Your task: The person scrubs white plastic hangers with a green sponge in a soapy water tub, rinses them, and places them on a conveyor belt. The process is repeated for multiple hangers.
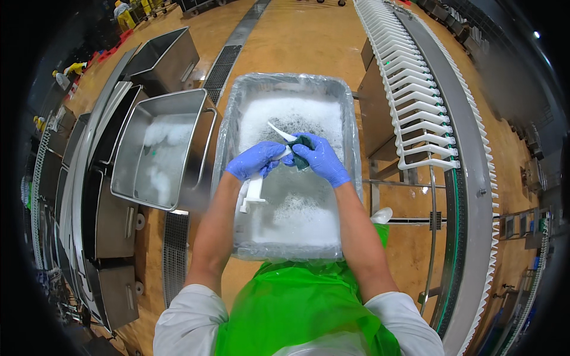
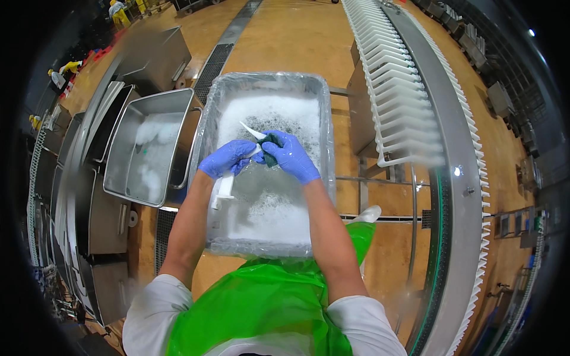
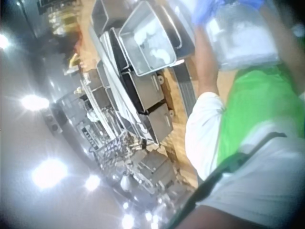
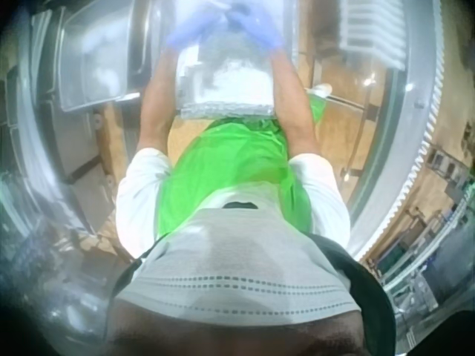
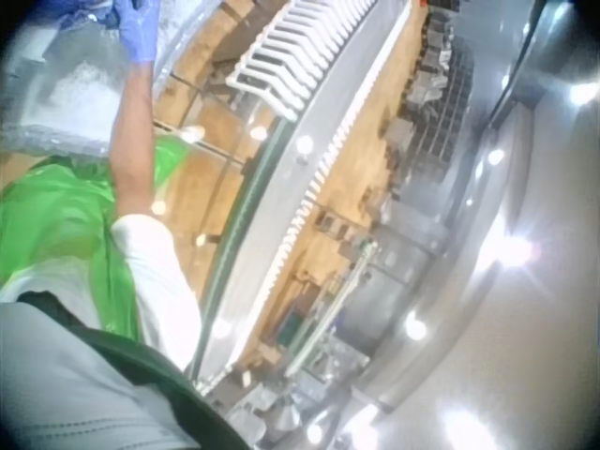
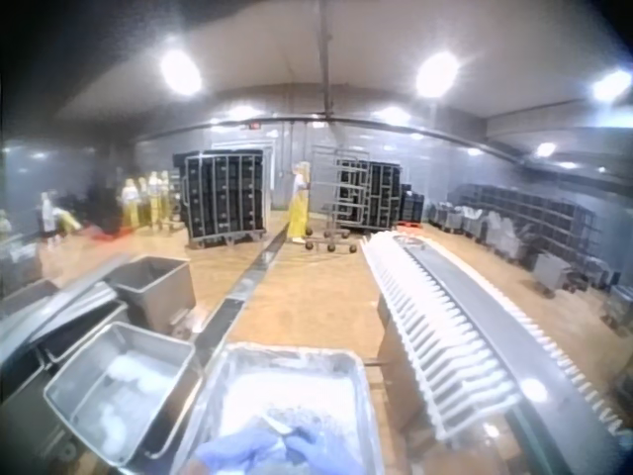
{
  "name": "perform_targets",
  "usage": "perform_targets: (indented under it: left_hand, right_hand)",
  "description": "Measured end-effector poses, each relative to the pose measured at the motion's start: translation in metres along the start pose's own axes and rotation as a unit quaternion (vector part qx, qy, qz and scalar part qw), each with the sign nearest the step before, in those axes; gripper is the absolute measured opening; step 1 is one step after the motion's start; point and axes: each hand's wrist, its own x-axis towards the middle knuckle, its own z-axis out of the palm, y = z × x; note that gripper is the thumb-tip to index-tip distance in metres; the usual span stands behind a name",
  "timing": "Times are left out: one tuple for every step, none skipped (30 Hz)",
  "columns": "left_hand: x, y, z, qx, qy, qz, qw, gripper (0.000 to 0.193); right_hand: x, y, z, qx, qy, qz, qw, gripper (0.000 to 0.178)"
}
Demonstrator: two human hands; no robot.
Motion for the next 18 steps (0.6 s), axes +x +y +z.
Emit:
perform_targets:
  left_hand:
    - [-0.002, 0.001, 0.001, -0.001, 0.003, 0.001, 1.000, 0.030]
    - [-0.005, 0.003, 0.003, -0.003, 0.006, 0.002, 1.000, 0.031]
    - [-0.008, 0.006, 0.006, -0.005, 0.007, 0.004, 1.000, 0.032]
    - [-0.008, 0.005, 0.005, 0.006, -0.003, -0.003, 1.000, 0.032]
    - [-0.007, 0.003, 0.002, 0.018, -0.012, -0.009, 1.000, 0.033]
    - [-0.007, 0.004, 0.003, 0.026, -0.022, -0.014, 0.999, 0.033]
    - [-0.007, 0.007, 0.003, 0.037, -0.045, -0.015, 0.998, 0.034]
    - [-0.009, 0.012, 0.002, 0.047, -0.068, -0.016, 0.996, 0.034]
    - [-0.011, 0.015, 0.002, 0.057, -0.090, -0.017, 0.994, 0.035]
    - [-0.010, 0.016, 0.005, 0.101, -0.079, -0.036, 0.991, 0.034]
    - [-0.007, 0.016, 0.010, 0.145, -0.069, -0.054, 0.986, 0.034]
    - [-0.004, 0.015, 0.015, 0.189, -0.058, -0.074, 0.977, 0.033]
    - [-0.003, 0.013, 0.022, 0.204, -0.047, -0.078, 0.975, 0.032]
    - [-0.002, 0.012, 0.031, 0.220, -0.037, -0.082, 0.971, 0.032]
    - [-0.002, 0.011, 0.035, 0.237, -0.029, -0.086, 0.967, 0.031]
    - [0.007, 0.003, 0.031, 0.265, -0.047, -0.096, 0.958, 0.032]
    - [0.006, -0.002, 0.030, 0.270, -0.037, -0.099, 0.957, 0.032]
    - [0.002, 0.002, 0.036, 0.275, -0.030, -0.101, 0.956, 0.033]
  right_hand:
    - [-0.002, -0.002, 0.000, -0.008, -0.014, -0.004, 1.000, 0.033]
    - [-0.001, -0.002, -0.002, 0.017, -0.030, 0.011, 0.999, 0.034]
    - [0.001, -0.005, -0.007, 0.039, -0.046, 0.026, 0.998, 0.034]
    - [0.001, -0.007, -0.010, 0.061, -0.061, 0.042, 0.995, 0.035]
    - [-0.002, -0.010, -0.012, 0.100, -0.074, 0.064, 0.990, 0.033]
    - [-0.006, -0.016, -0.015, 0.135, -0.086, 0.087, 0.983, 0.032]
    - [-0.008, -0.020, -0.016, 0.170, -0.099, 0.111, 0.974, 0.031]
    - [-0.009, -0.021, -0.016, 0.174, -0.087, 0.118, 0.974, 0.030]
    - [-0.009, -0.021, -0.016, 0.179, -0.077, 0.126, 0.973, 0.030]
    - [-0.010, -0.022, -0.015, 0.183, -0.066, 0.133, 0.972, 0.029]
    - [-0.009, -0.022, -0.012, 0.094, -0.049, 0.145, 0.984, 0.032]
    - [-0.008, -0.021, -0.007, 0.005, -0.031, 0.155, 0.987, 0.036]
    - [-0.008, -0.018, -0.001, -0.082, -0.015, 0.165, 0.983, 0.040]
    - [-0.005, -0.018, 0.004, -0.126, 0.016, 0.187, 0.974, 0.049]
    - [-0.004, -0.019, 0.005, -0.134, 0.032, 0.205, 0.969, 0.049]
    - [-0.002, -0.019, 0.006, -0.142, 0.048, 0.223, 0.963, 0.050]
    - [-0.002, -0.019, 0.007, -0.150, 0.064, 0.241, 0.957, 0.051]
    - [-0.003, -0.021, 0.006, -0.144, 0.056, 0.243, 0.958, 0.050]
